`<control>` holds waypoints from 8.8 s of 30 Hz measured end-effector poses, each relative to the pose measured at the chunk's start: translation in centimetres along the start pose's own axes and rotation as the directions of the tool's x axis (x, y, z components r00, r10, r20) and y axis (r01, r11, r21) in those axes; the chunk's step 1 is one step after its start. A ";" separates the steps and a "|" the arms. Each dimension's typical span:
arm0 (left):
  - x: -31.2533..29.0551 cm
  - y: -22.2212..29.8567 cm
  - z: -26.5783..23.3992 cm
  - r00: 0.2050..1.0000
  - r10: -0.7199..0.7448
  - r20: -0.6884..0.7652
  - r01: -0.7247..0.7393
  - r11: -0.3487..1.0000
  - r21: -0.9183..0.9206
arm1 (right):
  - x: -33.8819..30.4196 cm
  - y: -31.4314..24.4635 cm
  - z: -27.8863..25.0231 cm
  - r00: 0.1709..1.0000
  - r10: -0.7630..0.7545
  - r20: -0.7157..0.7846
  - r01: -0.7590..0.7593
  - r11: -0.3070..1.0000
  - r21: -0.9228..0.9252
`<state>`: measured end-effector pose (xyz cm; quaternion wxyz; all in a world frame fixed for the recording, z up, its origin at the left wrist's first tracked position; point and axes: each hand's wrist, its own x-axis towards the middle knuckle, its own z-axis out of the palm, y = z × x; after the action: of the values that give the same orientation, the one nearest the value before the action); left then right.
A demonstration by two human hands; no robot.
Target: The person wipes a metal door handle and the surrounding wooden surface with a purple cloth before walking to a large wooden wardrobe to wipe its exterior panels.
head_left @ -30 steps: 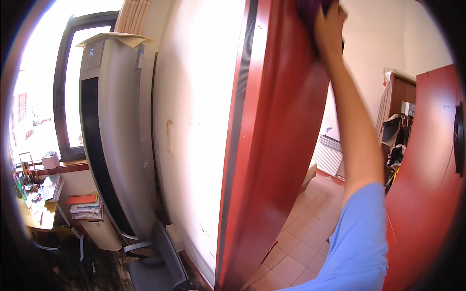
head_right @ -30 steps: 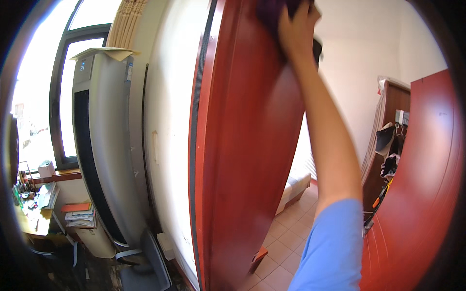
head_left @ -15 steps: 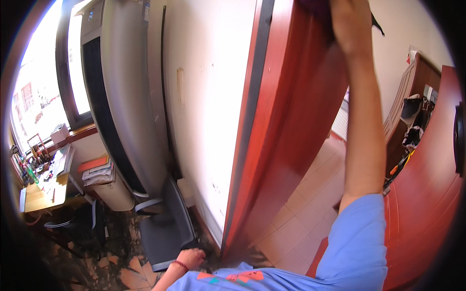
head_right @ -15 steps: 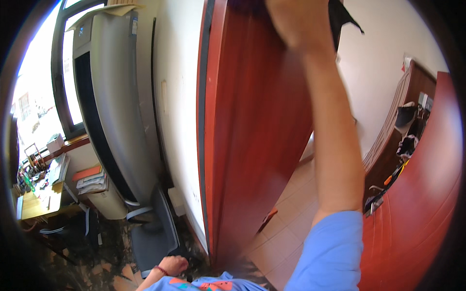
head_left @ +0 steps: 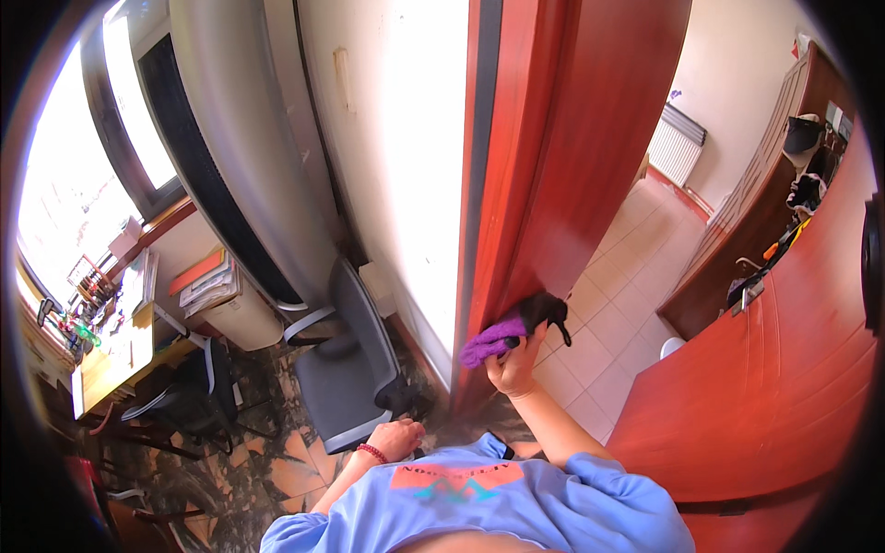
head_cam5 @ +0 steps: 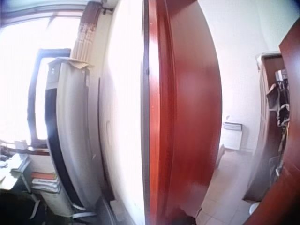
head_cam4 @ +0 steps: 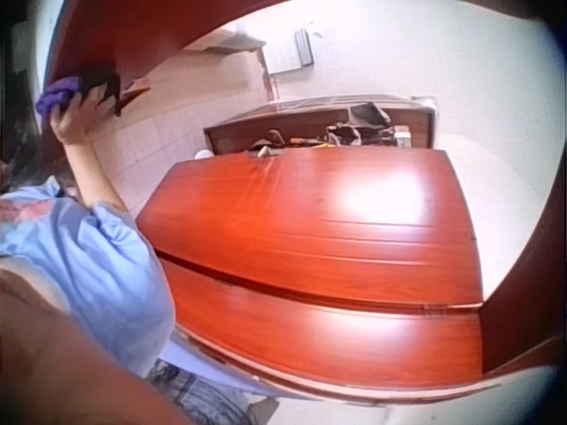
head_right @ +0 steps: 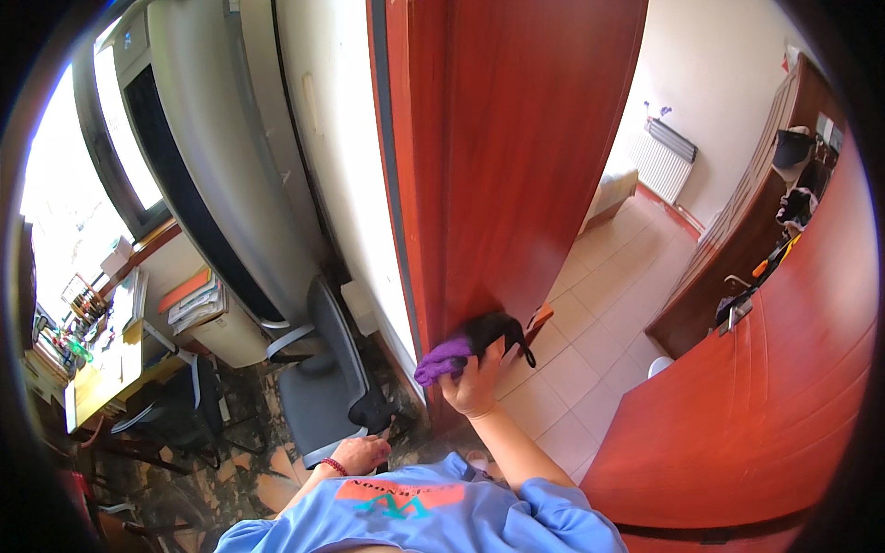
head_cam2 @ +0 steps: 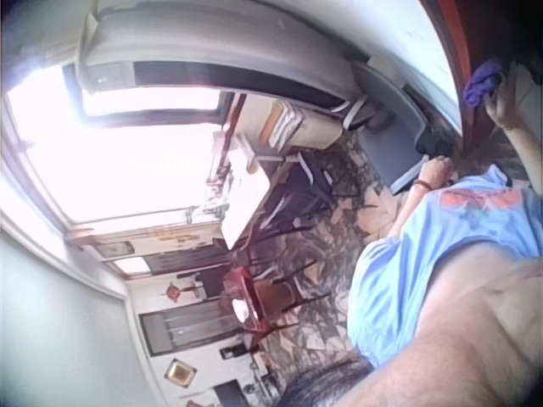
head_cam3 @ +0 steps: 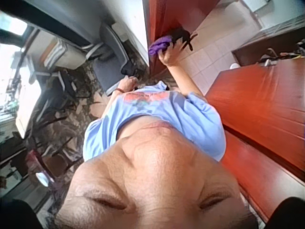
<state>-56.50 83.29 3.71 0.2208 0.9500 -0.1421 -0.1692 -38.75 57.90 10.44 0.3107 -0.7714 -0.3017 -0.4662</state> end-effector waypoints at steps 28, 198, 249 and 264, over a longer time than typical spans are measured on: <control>-4.0 -3.8 0.3 0.992 -0.082 -0.096 0.079 0.996 -0.032 | 7.3 -3.9 1.4 0.990 0.008 -0.144 -0.012 1.000 -0.027; 15.3 16.7 -7.5 0.559 -0.797 -0.228 0.416 0.508 -0.754 | 3.8 22.6 -3.0 0.614 0.781 0.115 -0.714 0.488 0.502; 21.3 14.8 -1.2 -0.063 -0.998 0.013 0.525 -0.044 -0.850 | -60.8 37.8 26.2 -0.127 0.947 0.297 -0.961 -0.191 0.200; 25.8 9.8 3.8 -0.140 -0.990 0.012 0.552 -0.088 -0.829 | -77.9 41.2 34.3 -0.787 0.554 0.272 -0.496 -0.830 0.255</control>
<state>-36.63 64.53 -1.62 0.3603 0.6335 0.6834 0.0440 -19.24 44.58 -81.11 0.6821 -0.4065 0.5896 0.1480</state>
